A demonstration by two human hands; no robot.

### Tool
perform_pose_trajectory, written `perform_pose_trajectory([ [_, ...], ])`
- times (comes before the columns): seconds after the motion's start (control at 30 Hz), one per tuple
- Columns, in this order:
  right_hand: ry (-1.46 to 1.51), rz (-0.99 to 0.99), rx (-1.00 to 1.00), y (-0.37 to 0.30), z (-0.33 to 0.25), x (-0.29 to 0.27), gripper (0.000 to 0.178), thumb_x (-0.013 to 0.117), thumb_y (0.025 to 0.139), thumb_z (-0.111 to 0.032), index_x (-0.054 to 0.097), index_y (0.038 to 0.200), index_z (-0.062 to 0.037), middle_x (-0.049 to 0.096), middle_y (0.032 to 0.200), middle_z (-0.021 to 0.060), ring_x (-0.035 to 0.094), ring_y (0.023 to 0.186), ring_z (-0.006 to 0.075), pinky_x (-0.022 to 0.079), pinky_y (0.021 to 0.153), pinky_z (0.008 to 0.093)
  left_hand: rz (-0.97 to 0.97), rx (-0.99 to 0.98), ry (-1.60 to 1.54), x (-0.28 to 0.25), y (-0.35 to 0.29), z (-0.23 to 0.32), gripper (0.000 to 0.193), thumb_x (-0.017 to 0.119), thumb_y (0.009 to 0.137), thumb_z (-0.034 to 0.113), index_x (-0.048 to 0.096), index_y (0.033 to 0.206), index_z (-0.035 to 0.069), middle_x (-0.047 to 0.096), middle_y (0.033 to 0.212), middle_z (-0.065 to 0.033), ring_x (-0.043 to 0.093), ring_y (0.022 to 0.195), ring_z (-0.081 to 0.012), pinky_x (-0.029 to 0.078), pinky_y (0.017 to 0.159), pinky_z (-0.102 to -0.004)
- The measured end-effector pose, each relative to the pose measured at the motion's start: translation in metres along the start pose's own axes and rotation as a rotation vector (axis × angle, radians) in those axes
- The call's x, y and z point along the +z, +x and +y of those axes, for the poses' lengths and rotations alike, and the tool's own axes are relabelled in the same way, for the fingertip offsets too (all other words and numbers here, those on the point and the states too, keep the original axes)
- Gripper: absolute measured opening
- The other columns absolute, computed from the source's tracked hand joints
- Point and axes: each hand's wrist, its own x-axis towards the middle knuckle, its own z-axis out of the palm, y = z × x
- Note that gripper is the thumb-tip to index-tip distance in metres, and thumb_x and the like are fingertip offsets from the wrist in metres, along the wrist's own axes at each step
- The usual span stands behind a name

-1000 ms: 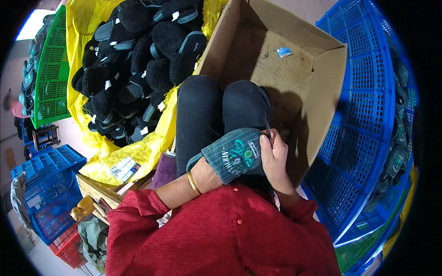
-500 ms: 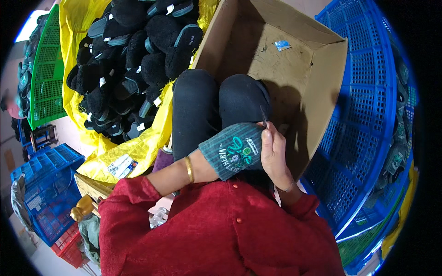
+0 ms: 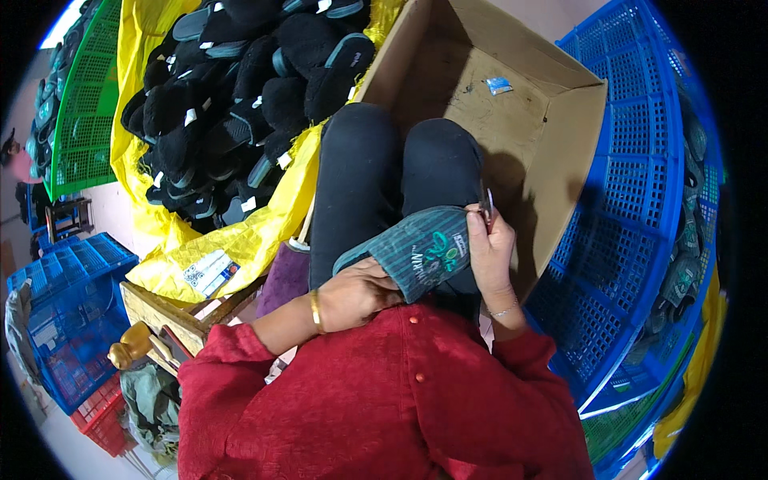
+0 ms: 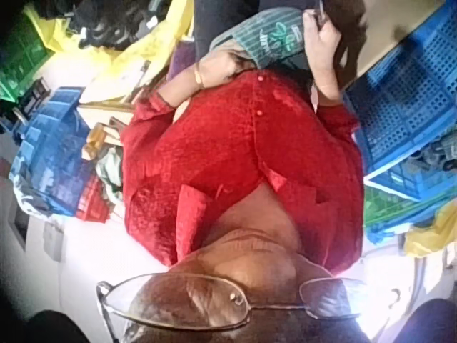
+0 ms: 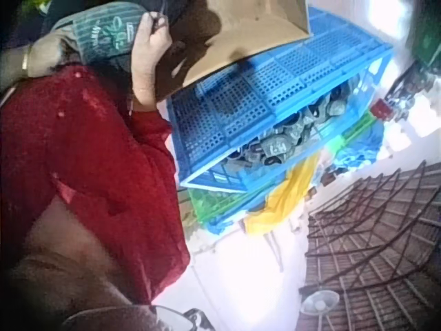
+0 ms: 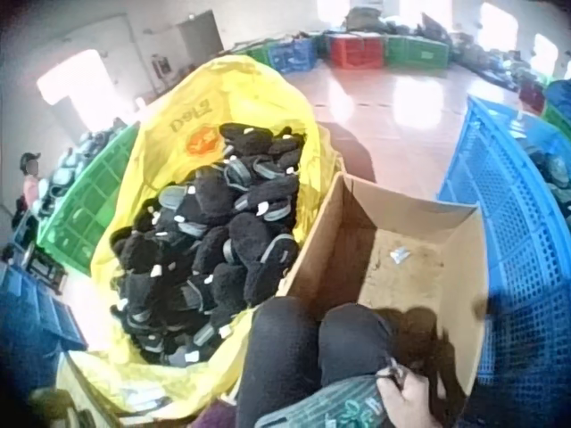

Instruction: The person sits on the floor and repeatedly picks up black slippers from a yellow sack. Using a small knife, they trim loose threads and excess material from the slippers' edges and then place them into a cardboard box.

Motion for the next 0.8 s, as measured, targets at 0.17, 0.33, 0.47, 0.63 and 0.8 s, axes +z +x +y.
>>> perform_pose_trajectory([
  [0.17, 0.143, 0.018, 0.248, 0.006, -0.002, -0.011, 0.027, 0.056, 0.097, -0.027, 0.064, 0.092, -0.0023, 0.055, 0.079, -0.0061, 0.045, 0.072, 0.0032, 0.041, 0.066, 0.0215, 0.523, -0.343, -0.421, -0.03, -0.032, 0.028, 0.03, 0.061, 0.084, 0.004, 0.065, 0.114, 0.003, 0.065, 0.112, -0.0123, 0.061, 0.101, -0.0304, 0.044, 0.097, -0.0405],
  [0.33, 0.433, 0.139, 0.41, 0.005, -0.001, -0.015, 0.032, 0.052, 0.099, -0.035, 0.061, 0.09, -0.0055, 0.06, 0.078, -0.0019, 0.055, 0.068, 0.0068, 0.046, 0.065, 0.0221, 0.678, -0.621, -0.454, -0.018, -0.022, 0.044, 0.054, 0.064, 0.09, 0.016, 0.043, 0.138, 0.002, 0.056, 0.125, -0.0166, 0.055, 0.112, -0.02, 0.042, 0.098, -0.0329],
  [0.47, 0.423, 0.129, 0.461, 0.003, -0.022, -0.01, 0.035, 0.05, 0.1, -0.039, 0.061, 0.091, -0.007, 0.059, 0.075, -0.003, 0.052, 0.057, 0.0046, 0.039, 0.049, 0.0201, 0.791, -0.61, -0.756, -0.017, -0.009, 0.032, 0.051, 0.063, 0.093, 0.019, 0.043, 0.136, 0.0, 0.06, 0.116, -0.0095, 0.054, 0.11, -0.0134, 0.043, 0.097, -0.0301],
  [0.63, 0.388, -0.129, 0.471, 0.001, -0.013, -0.046, 0.035, 0.052, 0.097, -0.04, 0.057, 0.103, -0.0058, 0.054, 0.071, -0.0066, 0.041, 0.046, 0.0006, 0.023, 0.037, 0.0183, 0.801, -0.536, -0.788, -0.029, -0.007, 0.023, 0.04, 0.048, 0.101, 0.027, 0.049, 0.13, -0.001, 0.06, 0.114, -0.0064, 0.053, 0.106, -0.0115, 0.042, 0.095, -0.0259],
  [0.8, 0.375, -0.168, 0.47, 0.004, -0.025, -0.052, 0.037, 0.058, 0.094, -0.035, 0.054, 0.111, -0.0039, 0.054, 0.074, -0.0057, 0.043, 0.049, 0.0011, 0.027, 0.039, 0.0167, 0.88, -0.445, -0.941, -0.03, -0.001, 0.012, 0.034, 0.042, 0.104, 0.023, 0.054, 0.125, -0.001, 0.063, 0.109, -0.0049, 0.056, 0.101, -0.0089, 0.044, 0.091, -0.0238],
])
